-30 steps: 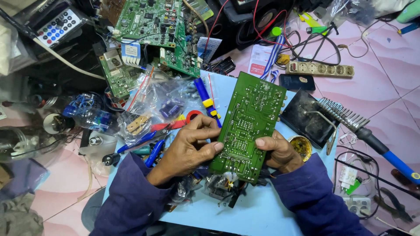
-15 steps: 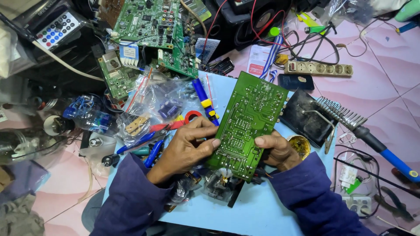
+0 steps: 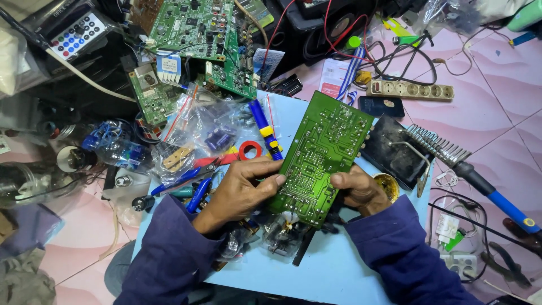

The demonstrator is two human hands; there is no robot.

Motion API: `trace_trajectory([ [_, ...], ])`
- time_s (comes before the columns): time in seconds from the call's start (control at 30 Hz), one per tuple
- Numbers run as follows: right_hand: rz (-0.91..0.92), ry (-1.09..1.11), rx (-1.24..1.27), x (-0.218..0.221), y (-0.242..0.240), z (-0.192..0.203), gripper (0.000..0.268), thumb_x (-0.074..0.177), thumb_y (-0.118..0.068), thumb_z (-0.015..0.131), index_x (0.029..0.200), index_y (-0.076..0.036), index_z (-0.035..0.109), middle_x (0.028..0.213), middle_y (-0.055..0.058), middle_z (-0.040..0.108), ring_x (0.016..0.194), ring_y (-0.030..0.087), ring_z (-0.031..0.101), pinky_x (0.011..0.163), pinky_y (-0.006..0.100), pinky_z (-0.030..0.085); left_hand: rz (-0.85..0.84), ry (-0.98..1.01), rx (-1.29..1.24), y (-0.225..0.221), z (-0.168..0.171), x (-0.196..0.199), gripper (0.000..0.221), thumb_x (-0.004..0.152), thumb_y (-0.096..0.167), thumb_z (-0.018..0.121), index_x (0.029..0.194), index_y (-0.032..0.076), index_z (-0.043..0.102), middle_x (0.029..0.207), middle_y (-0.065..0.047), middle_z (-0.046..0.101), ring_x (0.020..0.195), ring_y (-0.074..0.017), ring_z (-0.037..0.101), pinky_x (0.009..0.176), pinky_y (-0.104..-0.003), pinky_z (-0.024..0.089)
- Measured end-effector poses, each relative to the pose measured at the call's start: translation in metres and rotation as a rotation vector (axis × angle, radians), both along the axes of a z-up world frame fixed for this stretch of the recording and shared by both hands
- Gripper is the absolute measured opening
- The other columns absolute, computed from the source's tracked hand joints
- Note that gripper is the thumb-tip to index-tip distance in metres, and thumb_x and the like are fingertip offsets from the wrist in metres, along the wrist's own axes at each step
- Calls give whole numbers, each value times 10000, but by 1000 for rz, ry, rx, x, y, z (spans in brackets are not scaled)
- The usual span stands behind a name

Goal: A person is inspecting and repairing a circuit board using a probe and pliers at a dedicated workspace.

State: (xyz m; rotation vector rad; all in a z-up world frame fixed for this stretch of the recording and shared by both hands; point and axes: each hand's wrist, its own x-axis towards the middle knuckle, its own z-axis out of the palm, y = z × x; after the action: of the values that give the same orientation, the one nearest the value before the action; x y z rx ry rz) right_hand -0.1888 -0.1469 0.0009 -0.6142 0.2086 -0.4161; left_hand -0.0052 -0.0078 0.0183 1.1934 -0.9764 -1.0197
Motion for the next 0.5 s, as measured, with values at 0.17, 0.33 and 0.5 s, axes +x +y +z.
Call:
trace_trajectory([
  [0.17,-44,62,-75,1,-1,8,484,798,28,673,1281,41,649,760,79,674,588,146,601,573,361,556,-11,30,24,-2,-4,-2,323,934,81,704,1251,38,745,823,-143,722,782,-128,611,611,-311,539],
  [0.33,-64,64,-66,-1,-3,-3,491,791,30,667,1281,54,645,781,114,692,610,188,649,599,413,587,-29,43,54,-1,-5,-1,330,942,74,687,1264,21,735,829,-153,725,783,-139,601,625,-324,540],
  [0.5,-68,89,-33,-7,-2,-26,501,781,33,658,1280,75,639,813,166,718,643,251,720,639,490,633,-40,21,28,2,-6,-1,318,958,80,678,1269,31,727,907,-173,747,817,-161,643,650,-339,583],
])
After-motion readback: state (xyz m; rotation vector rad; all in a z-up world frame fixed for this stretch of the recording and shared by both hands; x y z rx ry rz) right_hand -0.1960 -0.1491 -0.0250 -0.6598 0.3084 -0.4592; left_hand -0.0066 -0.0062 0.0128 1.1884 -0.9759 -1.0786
